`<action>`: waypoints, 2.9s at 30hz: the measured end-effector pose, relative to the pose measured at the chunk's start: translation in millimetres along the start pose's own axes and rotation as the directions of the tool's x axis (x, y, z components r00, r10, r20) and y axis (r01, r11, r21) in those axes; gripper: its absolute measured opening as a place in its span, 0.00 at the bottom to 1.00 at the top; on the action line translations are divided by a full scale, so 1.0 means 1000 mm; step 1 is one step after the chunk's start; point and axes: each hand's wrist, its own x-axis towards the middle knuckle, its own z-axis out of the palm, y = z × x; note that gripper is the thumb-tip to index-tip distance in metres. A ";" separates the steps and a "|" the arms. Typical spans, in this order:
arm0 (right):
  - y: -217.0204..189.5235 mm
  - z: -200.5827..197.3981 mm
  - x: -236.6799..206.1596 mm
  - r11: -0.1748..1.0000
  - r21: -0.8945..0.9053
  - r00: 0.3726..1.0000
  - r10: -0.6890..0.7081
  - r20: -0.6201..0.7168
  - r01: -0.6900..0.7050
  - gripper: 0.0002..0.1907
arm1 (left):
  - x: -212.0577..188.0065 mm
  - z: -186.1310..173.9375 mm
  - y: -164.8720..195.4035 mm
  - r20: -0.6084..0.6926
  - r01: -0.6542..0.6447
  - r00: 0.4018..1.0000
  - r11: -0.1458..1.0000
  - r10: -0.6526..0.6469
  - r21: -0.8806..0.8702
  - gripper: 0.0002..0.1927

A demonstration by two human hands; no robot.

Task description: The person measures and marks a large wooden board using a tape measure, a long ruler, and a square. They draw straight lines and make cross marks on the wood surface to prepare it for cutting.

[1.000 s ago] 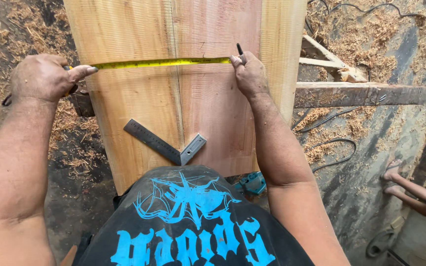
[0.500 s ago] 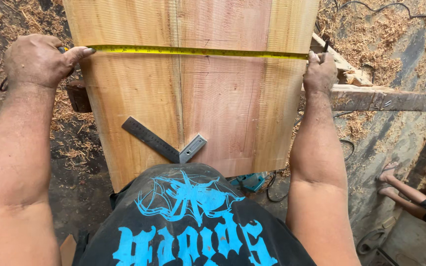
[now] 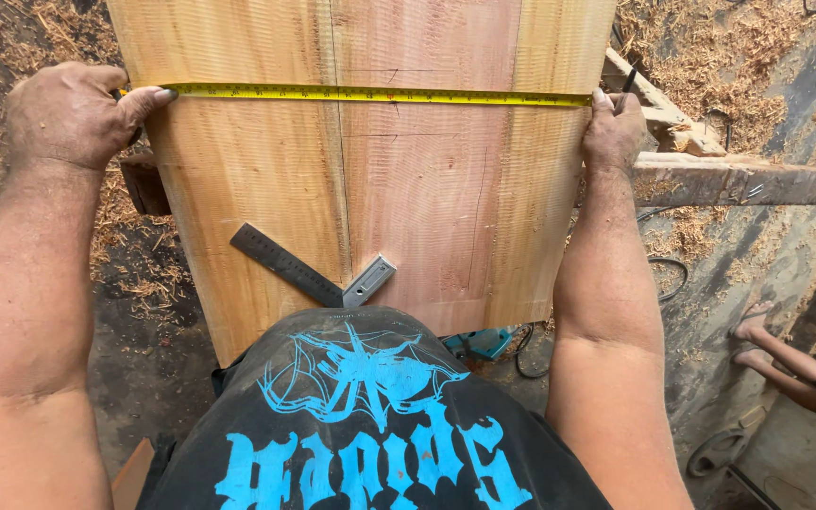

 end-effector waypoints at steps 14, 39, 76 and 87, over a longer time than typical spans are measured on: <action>0.007 0.005 -0.002 0.997 0.031 0.998 -0.068 -0.015 0.069 0.11 | 0.006 0.002 0.002 0.129 0.182 0.976 0.983 -0.176 -0.035 0.27; 0.013 0.009 -0.001 0.986 0.113 0.992 -0.118 -0.040 0.122 0.11 | 0.020 0.004 -0.004 0.231 0.188 0.961 0.973 -0.154 -0.132 0.24; -0.019 0.096 -0.070 0.747 0.405 0.731 -0.642 0.232 0.527 0.02 | 0.025 0.015 -0.002 0.133 0.050 0.991 0.978 -0.024 -0.200 0.22; -0.020 0.096 -0.072 0.763 0.396 0.729 -0.629 0.272 0.510 0.03 | 0.024 0.019 -0.009 0.117 0.033 0.993 0.953 0.002 -0.301 0.22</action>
